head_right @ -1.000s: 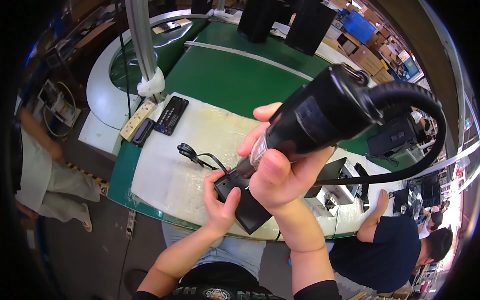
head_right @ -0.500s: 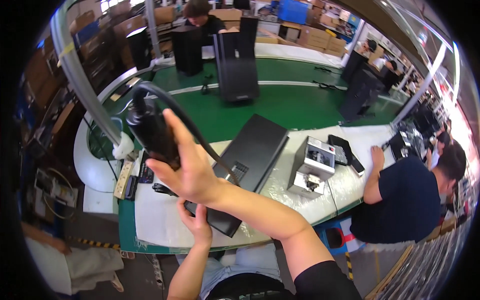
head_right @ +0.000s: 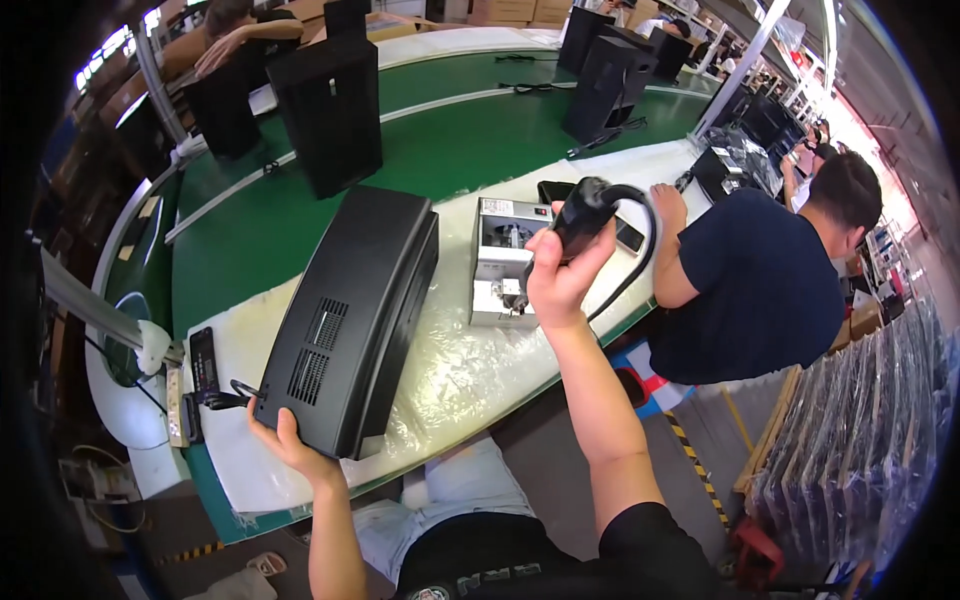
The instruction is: The person is assembling electronic components by fastening screws using an electric screwdriver at a manufacturing station.
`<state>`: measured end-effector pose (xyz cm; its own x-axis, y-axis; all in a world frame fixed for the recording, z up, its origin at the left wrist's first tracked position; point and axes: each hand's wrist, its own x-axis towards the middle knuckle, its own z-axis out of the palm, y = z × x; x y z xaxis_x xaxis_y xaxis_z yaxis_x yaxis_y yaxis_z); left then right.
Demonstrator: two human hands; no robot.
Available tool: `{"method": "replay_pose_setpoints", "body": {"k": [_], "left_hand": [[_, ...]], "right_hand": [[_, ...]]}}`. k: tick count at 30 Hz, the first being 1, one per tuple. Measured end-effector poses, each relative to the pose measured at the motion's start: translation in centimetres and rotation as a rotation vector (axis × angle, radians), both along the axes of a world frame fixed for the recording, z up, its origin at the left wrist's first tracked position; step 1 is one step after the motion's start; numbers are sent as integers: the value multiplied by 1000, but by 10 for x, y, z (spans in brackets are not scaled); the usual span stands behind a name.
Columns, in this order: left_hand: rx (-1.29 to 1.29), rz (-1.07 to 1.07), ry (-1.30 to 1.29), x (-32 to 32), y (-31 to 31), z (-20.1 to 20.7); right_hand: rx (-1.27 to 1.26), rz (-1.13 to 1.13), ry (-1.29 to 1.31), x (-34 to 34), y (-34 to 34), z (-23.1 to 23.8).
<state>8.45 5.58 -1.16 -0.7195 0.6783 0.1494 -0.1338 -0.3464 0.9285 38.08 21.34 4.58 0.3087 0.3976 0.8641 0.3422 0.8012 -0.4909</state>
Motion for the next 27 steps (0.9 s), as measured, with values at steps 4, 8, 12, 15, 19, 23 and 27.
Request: {"method": "replay_pose_setpoints", "body": {"k": [4, 8, 12, 15, 19, 23, 27], "left_hand": [[13, 63, 48, -13, -7, -4], [-14, 71, 126, -2, -1, -1], [16, 40, 26, -2, -5, 1], [42, 0, -29, -5, -7, 2], [39, -25, -72, -7, -9, 1], [33, 19, 21, -8, -5, -3], [48, 10, 6, -7, -4, -3]], "right_hand": [[-61, 84, 37, -16, 6, -26], [-247, 184, 72, -12, -22, -10], [-125, 217, 130, -84, -62, 77], [-128, 412, 187, -158, -87, 122], [-32, 634, 74, -242, -91, 139], [49, 809, -90, -279, -89, 129], [61, 856, -95, -294, -87, 118]]}}
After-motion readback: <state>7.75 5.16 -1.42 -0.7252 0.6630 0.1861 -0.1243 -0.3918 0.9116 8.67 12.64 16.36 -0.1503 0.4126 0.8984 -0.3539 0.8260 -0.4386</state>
